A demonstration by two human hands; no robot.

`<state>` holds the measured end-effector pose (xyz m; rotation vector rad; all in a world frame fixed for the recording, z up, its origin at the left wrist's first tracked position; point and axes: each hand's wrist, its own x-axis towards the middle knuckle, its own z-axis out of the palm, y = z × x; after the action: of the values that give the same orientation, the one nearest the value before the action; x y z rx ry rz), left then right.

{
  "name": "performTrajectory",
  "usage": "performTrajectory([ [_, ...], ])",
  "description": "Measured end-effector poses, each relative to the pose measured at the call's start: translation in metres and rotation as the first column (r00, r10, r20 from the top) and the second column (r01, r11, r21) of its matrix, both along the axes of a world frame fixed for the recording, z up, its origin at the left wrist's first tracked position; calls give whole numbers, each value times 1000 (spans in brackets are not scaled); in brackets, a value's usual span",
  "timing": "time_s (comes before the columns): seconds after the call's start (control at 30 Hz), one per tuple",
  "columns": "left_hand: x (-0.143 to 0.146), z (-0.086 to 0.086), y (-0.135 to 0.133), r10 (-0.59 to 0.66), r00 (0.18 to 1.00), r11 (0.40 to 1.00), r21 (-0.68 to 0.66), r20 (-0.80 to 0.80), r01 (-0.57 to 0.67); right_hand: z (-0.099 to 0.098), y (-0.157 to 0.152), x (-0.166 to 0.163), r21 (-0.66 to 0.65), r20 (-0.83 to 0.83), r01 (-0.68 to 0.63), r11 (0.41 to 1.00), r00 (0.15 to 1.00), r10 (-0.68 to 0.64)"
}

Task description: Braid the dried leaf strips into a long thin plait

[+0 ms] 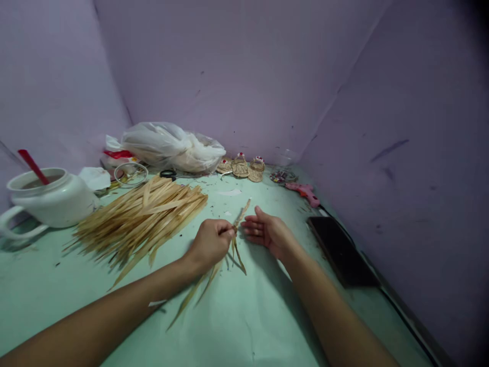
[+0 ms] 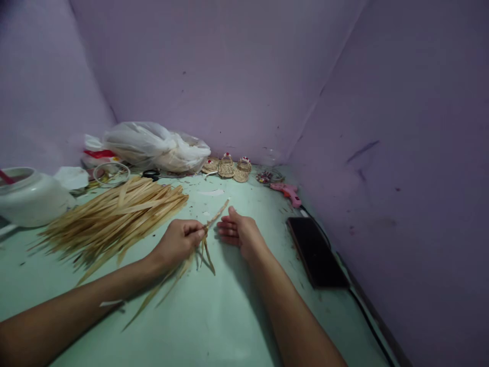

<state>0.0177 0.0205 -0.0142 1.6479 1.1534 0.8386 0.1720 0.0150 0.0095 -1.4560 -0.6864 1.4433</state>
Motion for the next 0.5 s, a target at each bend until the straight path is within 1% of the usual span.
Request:
performTrajectory([
  [0.03,0,2,-4,-37,999,999,13,-23,38,-1,2,2,-25,-69,-25,999,997,23],
  [0.07,0,3,-7,-69,996,997,15,-48,70,-2,4,4,-7,-98,-26,1000,995,25],
  [0.17,1,8,-13,-193,976,981,-29,-102,191,-3,5,7,78,-89,29,997,996,-22],
  [0.27,2,11,-12,-340,934,940,-73,-107,334,-2,4,5,77,-77,80,994,994,-74],
  [0.33,1,12,-9,-404,908,914,-97,-113,394,-1,3,1,74,-87,107,992,991,-100],
  [0.43,0,13,-8,-505,857,856,-180,-99,484,-1,2,-8,103,-113,146,984,985,-134],
  [0.5,-1,12,-9,-550,829,827,-207,-102,523,-2,1,-14,114,-144,178,977,976,-161],
])
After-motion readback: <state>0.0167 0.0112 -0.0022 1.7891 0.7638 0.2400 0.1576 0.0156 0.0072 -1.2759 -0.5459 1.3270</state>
